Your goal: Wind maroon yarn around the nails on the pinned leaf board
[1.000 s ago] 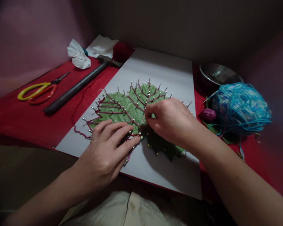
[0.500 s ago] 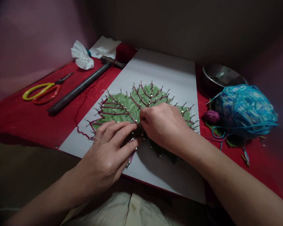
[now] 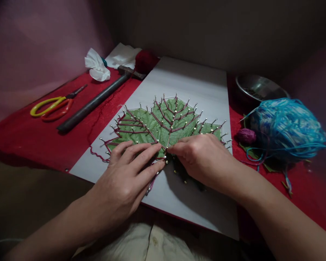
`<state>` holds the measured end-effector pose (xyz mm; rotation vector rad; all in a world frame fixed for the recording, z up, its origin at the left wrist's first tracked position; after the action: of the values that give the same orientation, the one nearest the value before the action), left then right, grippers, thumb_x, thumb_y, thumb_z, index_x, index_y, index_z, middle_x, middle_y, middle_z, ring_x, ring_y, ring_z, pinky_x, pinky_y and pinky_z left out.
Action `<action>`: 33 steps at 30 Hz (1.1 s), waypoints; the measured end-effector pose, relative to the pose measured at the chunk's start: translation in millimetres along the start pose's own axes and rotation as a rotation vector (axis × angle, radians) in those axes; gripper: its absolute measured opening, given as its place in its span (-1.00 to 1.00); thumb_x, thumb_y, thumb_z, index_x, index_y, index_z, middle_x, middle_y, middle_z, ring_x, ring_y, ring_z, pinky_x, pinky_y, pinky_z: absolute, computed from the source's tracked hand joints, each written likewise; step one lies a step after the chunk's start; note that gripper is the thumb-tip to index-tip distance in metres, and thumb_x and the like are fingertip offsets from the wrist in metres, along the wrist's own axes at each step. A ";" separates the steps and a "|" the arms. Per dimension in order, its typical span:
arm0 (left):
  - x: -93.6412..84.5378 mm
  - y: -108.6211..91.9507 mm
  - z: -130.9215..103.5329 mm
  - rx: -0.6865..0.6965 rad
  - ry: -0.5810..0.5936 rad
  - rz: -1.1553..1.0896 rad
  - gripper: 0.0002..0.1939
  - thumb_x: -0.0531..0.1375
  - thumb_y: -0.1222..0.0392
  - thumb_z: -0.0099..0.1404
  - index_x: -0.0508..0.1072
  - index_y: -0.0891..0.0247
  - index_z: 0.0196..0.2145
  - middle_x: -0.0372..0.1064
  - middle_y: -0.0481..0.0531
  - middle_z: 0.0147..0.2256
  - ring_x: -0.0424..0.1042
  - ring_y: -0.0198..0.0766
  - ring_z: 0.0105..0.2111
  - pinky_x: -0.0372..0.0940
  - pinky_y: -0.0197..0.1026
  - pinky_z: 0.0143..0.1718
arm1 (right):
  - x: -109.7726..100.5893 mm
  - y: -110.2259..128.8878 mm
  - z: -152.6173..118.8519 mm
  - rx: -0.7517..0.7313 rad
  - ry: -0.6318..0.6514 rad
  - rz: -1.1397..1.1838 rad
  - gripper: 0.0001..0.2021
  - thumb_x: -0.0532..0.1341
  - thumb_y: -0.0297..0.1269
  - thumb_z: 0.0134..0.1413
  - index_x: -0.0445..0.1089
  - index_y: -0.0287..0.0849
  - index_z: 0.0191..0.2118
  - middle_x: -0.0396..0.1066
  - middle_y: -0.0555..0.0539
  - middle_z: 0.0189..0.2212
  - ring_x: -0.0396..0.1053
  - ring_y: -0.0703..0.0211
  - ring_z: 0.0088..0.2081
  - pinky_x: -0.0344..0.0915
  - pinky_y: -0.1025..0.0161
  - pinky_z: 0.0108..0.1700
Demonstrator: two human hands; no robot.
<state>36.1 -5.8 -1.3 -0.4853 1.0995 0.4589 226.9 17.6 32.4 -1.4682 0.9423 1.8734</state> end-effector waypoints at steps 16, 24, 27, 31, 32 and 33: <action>-17.1 8.8 20.1 0.171 0.165 -0.033 -0.77 0.08 0.31 0.31 0.43 0.28 -0.10 0.40 0.09 -0.03 0.27 -0.08 0.05 -0.01 0.10 0.15 | 5.0 -2.6 -5.3 -0.138 0.006 -0.041 -0.76 0.08 -0.47 0.18 0.50 -0.16 -0.23 0.46 -0.01 -0.52 0.38 0.27 -0.52 0.05 0.33 -0.51; -14.9 8.4 19.6 0.203 0.188 -0.018 -0.75 0.10 0.32 0.29 0.41 0.34 -0.08 0.36 0.13 0.00 0.22 -0.13 0.12 -0.08 0.00 0.24 | 9.2 -1.6 -9.1 -0.145 -0.076 0.015 -0.71 0.08 -0.51 0.15 0.49 -0.17 -0.12 0.52 -0.02 -0.44 0.44 0.22 -0.47 0.19 0.32 -0.48; -15.6 6.3 19.8 0.218 0.166 0.009 -0.73 0.10 0.33 0.29 0.41 0.38 -0.06 0.36 0.17 0.00 0.23 -0.10 0.12 -0.07 0.00 0.24 | 8.0 -0.2 -10.2 -0.164 -0.098 -0.006 -0.71 0.08 -0.50 0.15 0.49 -0.18 -0.12 0.50 -0.01 -0.49 0.41 0.25 -0.52 0.17 0.33 -0.51; -16.3 6.1 20.4 0.230 0.157 0.002 -0.74 0.10 0.33 0.30 0.42 0.37 -0.07 0.38 0.17 -0.01 0.26 -0.09 0.10 -0.03 0.01 0.21 | 9.2 -0.6 -10.0 -0.135 -0.120 0.012 -0.74 0.07 -0.48 0.16 0.49 -0.20 -0.18 0.51 -0.05 -0.46 0.43 0.24 -0.48 0.22 0.34 -0.46; -16.2 6.3 20.4 0.235 0.159 -0.001 -0.74 0.09 0.32 0.30 0.42 0.36 -0.07 0.39 0.17 -0.01 0.27 -0.08 0.09 -0.02 0.02 0.20 | 9.9 -1.2 -9.5 -0.105 -0.121 0.006 -0.76 0.07 -0.48 0.15 0.50 -0.20 -0.22 0.51 -0.05 -0.47 0.44 0.22 -0.48 0.23 0.33 -0.45; -16.2 6.6 20.3 0.238 0.158 -0.001 -0.74 0.09 0.32 0.31 0.42 0.37 -0.06 0.38 0.17 -0.01 0.27 -0.07 0.09 -0.01 0.03 0.20 | 10.4 -1.8 -8.8 -0.075 -0.124 0.001 -0.77 0.08 -0.47 0.15 0.50 -0.21 -0.25 0.50 -0.05 -0.49 0.43 0.21 -0.50 0.23 0.32 -0.45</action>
<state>40.8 9.5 20.2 -0.3161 1.2877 0.2871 230.8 11.7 20.6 -1.3772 0.8225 1.9946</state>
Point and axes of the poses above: each hand's wrist, its own z-axis towards the middle knuckle, its own x-axis out of the palm, y = z × x, the point moved 2 cm from there along z, towards the middle knuckle
